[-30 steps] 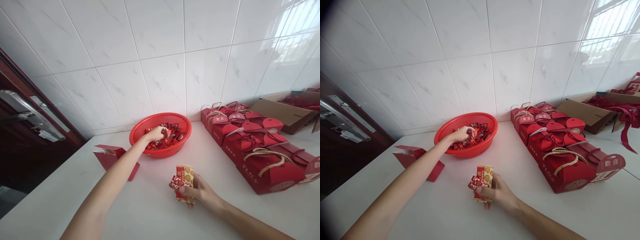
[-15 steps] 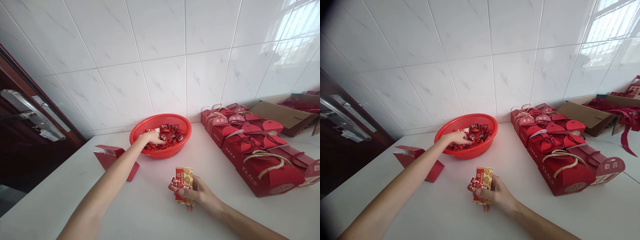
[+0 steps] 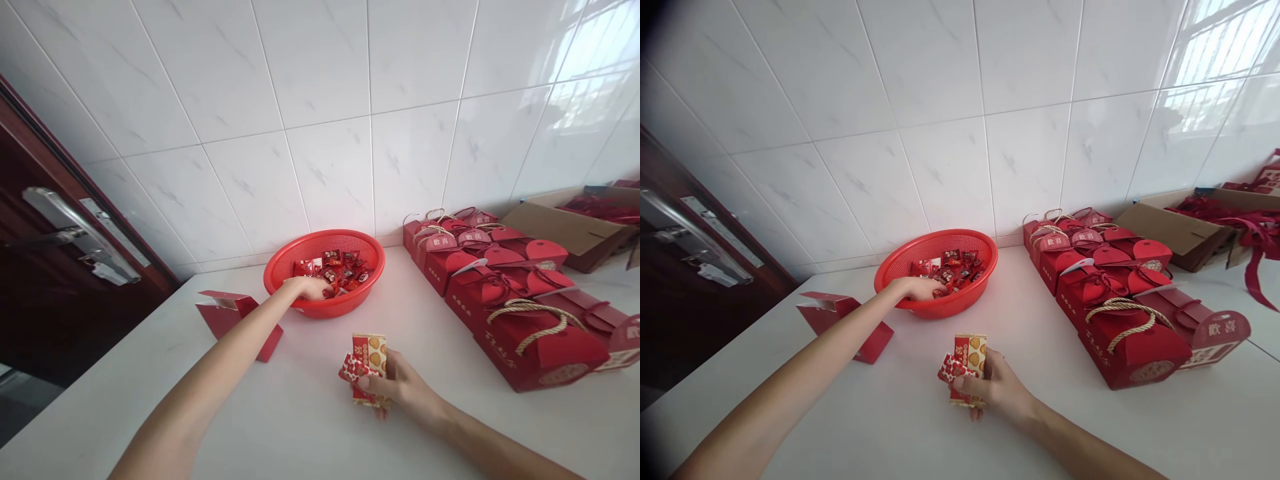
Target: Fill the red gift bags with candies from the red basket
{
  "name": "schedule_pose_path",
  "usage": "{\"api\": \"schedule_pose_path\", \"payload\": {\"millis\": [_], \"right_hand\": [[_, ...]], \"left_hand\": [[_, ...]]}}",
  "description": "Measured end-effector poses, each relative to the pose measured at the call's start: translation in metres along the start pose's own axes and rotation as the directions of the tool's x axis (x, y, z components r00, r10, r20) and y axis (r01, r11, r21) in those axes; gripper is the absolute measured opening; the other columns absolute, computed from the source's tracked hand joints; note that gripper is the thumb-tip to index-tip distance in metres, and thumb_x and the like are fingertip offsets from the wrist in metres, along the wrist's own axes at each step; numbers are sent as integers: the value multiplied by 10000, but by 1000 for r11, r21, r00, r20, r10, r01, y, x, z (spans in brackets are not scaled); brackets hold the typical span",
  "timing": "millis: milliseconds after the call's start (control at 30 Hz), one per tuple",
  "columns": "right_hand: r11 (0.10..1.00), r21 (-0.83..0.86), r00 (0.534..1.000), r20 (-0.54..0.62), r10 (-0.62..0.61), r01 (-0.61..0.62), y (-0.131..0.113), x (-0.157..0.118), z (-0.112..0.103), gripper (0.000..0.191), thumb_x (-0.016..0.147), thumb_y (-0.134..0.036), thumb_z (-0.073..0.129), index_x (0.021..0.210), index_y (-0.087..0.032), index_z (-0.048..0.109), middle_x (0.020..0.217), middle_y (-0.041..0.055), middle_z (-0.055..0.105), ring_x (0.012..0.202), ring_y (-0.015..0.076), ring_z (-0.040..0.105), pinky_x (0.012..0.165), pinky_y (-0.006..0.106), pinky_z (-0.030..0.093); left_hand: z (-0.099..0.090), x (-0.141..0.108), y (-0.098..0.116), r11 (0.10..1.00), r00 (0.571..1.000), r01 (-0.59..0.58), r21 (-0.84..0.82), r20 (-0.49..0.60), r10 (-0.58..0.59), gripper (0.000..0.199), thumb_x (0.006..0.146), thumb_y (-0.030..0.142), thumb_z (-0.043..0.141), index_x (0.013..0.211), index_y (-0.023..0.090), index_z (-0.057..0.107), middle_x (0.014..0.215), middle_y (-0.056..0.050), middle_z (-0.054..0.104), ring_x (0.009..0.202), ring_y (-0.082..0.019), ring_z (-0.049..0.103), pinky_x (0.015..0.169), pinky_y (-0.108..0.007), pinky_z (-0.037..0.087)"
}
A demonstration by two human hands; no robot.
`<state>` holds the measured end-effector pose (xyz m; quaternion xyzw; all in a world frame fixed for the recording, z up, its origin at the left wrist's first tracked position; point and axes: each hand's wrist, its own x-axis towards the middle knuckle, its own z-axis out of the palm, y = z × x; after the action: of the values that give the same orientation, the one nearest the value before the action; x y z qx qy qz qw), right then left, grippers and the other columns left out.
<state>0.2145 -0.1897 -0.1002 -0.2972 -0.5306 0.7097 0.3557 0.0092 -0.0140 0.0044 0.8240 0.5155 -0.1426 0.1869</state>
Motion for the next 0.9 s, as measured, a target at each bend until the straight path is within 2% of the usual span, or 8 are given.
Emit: {"api": "schedule_pose_path", "payload": {"millis": [133, 267, 367, 467, 567, 733, 900], "right_hand": [[1000, -2, 1000, 2, 21, -21, 0, 0, 0, 496, 728, -568, 777, 903, -143, 592, 680, 1, 604, 473, 91, 540, 449, 222, 469], [1000, 13, 1000, 5, 21, -21, 1, 1, 0, 508, 707, -573, 790, 878, -148, 571, 678, -3, 602, 463, 87, 538, 438, 219, 469], [1000, 9, 1000, 3, 24, -24, 2, 1, -1, 512, 698, -566, 799, 883, -151, 563, 685, -3, 604, 466, 90, 545, 436, 220, 470], [1000, 3, 1000, 3, 19, -19, 2, 1, -1, 500, 702, -560, 797, 878, -154, 564, 686, 0, 608, 468, 95, 546, 434, 223, 467], [1000, -2, 1000, 12, 25, -25, 1, 1, -2, 486, 710, -556, 791, 884, -155, 577, 688, 3, 610, 476, 97, 542, 443, 228, 469], [1000, -4, 999, 20, 26, -26, -2, 0, -1, 477, 719, -551, 785, 901, -152, 596, 691, 9, 614, 492, 103, 544, 449, 229, 470], [999, 7, 999, 18, 34, -34, -4, -1, -1, 480, 725, -541, 782, 936, -141, 620, 705, 16, 628, 495, 99, 547, 456, 224, 469]], "left_hand": [[1, -1, 0, 998, 993, 28, -49, 115, -22, 608, 587, 224, 629, 1186, 277, 718, 1250, -77, 708, 965, -279, 698, 618, -255, 504], [0, -1, -2, 993, 993, 6, -121, 121, 8, 604, 592, 183, 617, 1183, 246, 725, 1172, -61, 736, 960, -269, 691, 630, -246, 492], [1, -1, -2, 979, 996, -27, -202, 74, 43, 520, 624, 192, 627, 1130, 209, 746, 1094, -53, 754, 945, -260, 689, 684, -256, 499], [1, -1, 1, 952, 997, -76, -295, -36, 69, 434, 690, 250, 641, 1107, 185, 742, 1114, -49, 741, 1039, -246, 666, 820, -250, 499], [0, -2, 6, 918, 986, -106, -383, -157, 48, 397, 744, 322, 638, 1105, 191, 738, 1154, -39, 723, 1135, -233, 629, 935, -239, 473], [-1, -2, 8, 739, 961, -122, -662, -265, -79, 330, 784, 321, 635, 1073, 216, 754, 1208, -32, 705, 1180, -242, 603, 944, -253, 485], [1, 1, 3, 607, 966, -102, -788, -224, -129, 431, 805, 282, 629, 1223, 203, 693, 1164, -72, 722, 1013, -237, 668, 772, -283, 540]]}}
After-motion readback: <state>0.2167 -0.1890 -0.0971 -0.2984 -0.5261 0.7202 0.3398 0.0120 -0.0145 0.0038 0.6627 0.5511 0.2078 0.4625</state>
